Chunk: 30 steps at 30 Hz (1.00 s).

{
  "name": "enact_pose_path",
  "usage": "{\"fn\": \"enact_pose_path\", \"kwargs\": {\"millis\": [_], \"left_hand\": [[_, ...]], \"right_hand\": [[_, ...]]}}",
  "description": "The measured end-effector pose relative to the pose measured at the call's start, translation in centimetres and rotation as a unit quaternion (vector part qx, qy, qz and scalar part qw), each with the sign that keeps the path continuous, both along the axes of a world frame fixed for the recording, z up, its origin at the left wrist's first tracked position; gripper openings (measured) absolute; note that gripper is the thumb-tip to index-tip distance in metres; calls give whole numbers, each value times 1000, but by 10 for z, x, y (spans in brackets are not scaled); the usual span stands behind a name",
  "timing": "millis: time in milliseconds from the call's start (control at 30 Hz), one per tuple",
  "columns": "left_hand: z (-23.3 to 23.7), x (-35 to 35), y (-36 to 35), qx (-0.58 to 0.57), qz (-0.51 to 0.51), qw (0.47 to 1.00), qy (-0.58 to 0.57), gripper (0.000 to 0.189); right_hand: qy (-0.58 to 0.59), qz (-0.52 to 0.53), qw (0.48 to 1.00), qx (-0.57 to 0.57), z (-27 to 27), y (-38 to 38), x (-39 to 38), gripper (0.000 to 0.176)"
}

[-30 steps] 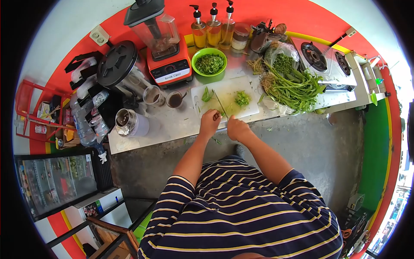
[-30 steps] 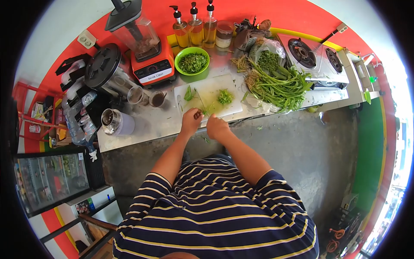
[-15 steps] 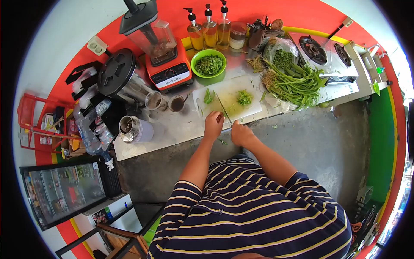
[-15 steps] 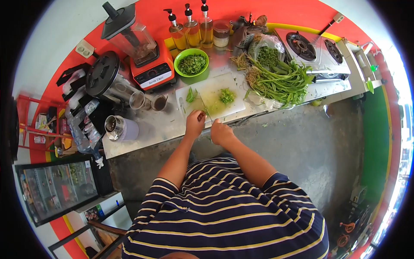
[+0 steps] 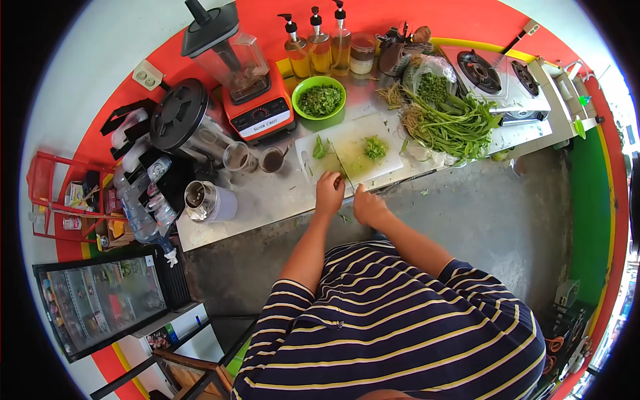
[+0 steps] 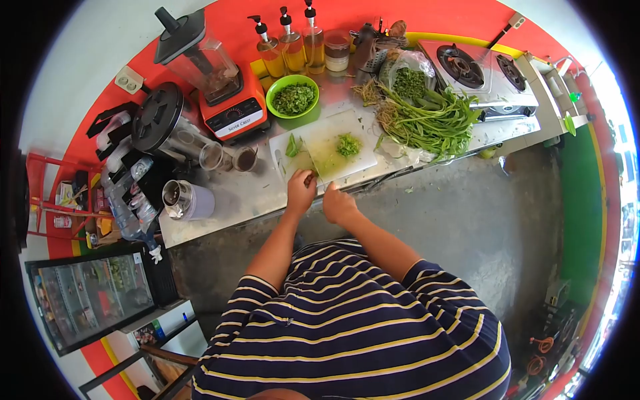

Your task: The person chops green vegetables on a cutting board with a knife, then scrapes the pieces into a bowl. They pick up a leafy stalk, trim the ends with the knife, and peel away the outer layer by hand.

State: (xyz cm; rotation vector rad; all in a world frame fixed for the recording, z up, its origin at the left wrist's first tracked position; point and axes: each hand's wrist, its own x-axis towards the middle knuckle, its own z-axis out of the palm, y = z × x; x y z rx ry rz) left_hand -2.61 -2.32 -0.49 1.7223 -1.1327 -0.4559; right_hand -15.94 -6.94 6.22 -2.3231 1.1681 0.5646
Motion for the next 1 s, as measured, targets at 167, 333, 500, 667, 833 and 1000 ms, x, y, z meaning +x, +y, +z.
{"fn": "enact_pose_path", "kwargs": {"millis": [167, 333, 500, 667, 833, 1000], "left_hand": [[3, 1, 6, -26, -16, 1000, -1, 10], [2, -1, 7, -24, -13, 1000, 6, 10], [2, 0, 7, 6, 3, 1000, -14, 10], [-9, -8, 10, -30, 39, 998, -37, 13], [-2, -4, 19, -24, 27, 998, -51, 13], [-1, 1, 23, -7, 19, 1000, -14, 12]], "right_hand": [[-13, 1, 1000, -5, -3, -20, 19, 42], [-10, -19, 999, 34, 9, -18, 13, 40], [-35, -47, 998, 9, -12, 6, 4, 36], [-74, -34, 997, 6, -17, -24, 17, 30], [-65, -39, 997, 11, -20, -31, 1, 32], [-76, -87, 993, -20, -22, -51, -16, 34]]}}
